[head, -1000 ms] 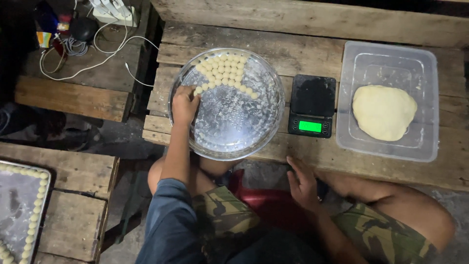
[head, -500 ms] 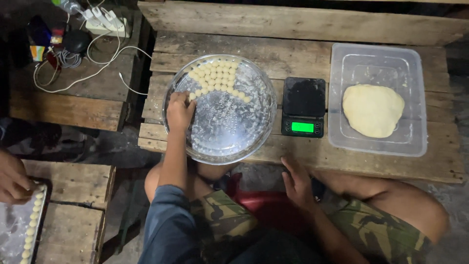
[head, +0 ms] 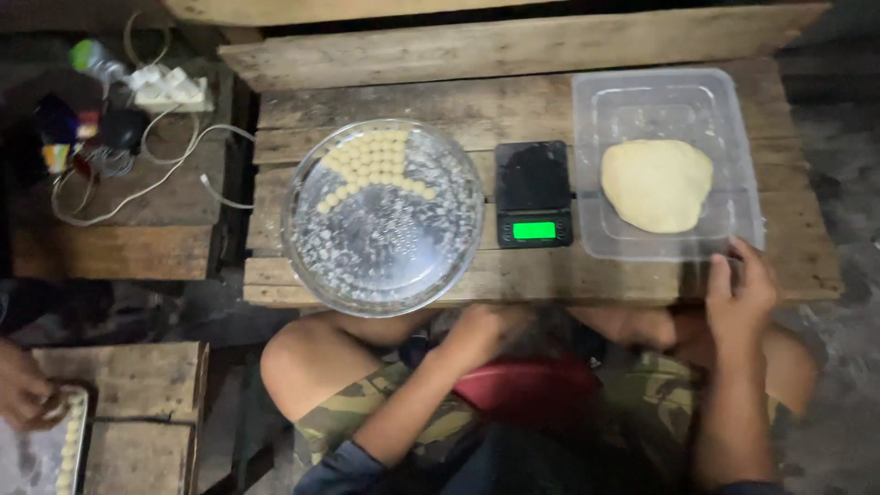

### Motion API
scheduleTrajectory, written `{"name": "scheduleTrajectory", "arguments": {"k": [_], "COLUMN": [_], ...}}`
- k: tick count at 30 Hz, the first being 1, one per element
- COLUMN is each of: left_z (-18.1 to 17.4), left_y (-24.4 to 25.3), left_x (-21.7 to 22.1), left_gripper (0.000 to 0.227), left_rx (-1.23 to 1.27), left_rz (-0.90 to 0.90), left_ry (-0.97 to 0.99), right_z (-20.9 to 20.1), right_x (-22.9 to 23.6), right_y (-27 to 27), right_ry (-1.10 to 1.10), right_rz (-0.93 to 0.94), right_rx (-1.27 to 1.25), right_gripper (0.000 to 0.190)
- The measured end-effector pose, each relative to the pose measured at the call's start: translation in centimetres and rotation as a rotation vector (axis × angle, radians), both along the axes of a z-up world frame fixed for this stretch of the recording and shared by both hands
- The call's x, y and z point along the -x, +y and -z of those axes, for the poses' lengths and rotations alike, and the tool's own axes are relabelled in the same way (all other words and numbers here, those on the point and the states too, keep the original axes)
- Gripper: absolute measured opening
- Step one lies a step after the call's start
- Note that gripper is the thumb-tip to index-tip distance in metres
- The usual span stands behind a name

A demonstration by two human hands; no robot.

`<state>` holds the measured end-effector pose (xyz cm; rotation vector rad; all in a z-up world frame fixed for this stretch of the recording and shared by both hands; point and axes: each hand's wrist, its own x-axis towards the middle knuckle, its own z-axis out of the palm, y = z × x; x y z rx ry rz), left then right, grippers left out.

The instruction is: The person tears small pieces of dough from a larger mass in a plastic container, weighs each piece on a digital scale, rolls it into a ball between the palms, and places it on a floured metal tray. The process repeats throughout the clip.

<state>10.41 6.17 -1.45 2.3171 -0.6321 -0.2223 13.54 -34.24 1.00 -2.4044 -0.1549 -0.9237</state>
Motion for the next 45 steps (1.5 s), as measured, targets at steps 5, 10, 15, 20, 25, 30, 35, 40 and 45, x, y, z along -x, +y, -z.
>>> {"name": "scheduleTrajectory", "arguments": {"k": [5,10,15,20,25,30,35,40,45], "left_z": [-4.6,-1.3,-0.5,6.3,5.3,6.5,8.5,9.1,8.8], "left_y": [-7.6,-16.3,-22.0,-26.6,-26.2,-27.1,-28.1,-28.5,-29.0], "left_x": [-3.8,-11.8,-17.4,-19.5,-18.8,-18.3,-18.7,-18.4,-18.5], "left_gripper": [0.068,0.034,0.126,0.098,0.077,0.071,0.086,0.087,0.063], "left_rx": [-0.115,-0.051,-0.403,-0.470,-0.435,-0.262,-0.145,-0.114,0.017], "left_rz": [0.270,0.335,0.367,0.320,0.282,0.105,0.032,-0.007,-0.074], "left_ry": [0.117,-0.540,-0.645,-0.816,-0.784,-0.978,-0.962,-1.004,-1.031], "right_z": [4.8,6.2,7.4,7.9,9.6,12.4,10.0,8.9,10.5], "right_x": [-0.1,-2.8,-4.3,-6.0,-8.0,-8.1,-7.5,-6.6,-7.4], "right_y": [-1.6,0.6,0.6,0.4,-1.5,-2.6,-1.9,-0.8,-1.9], "right_ry": [0.160,0.069,0.225,0.195,0.293,0.005,-0.062,0.101,0.026], "right_rz": [0.185,0.290,0.321,0.227,0.146,0.111,0.201,0.255,0.207], "right_rx": [-0.067,0.235,0.207,0.277,0.017,-0.056,0.098,0.268,0.209], "right_gripper": [0.025,0.034,0.063,0.077,0.055,0.029,0.065,0.032,0.028]}}
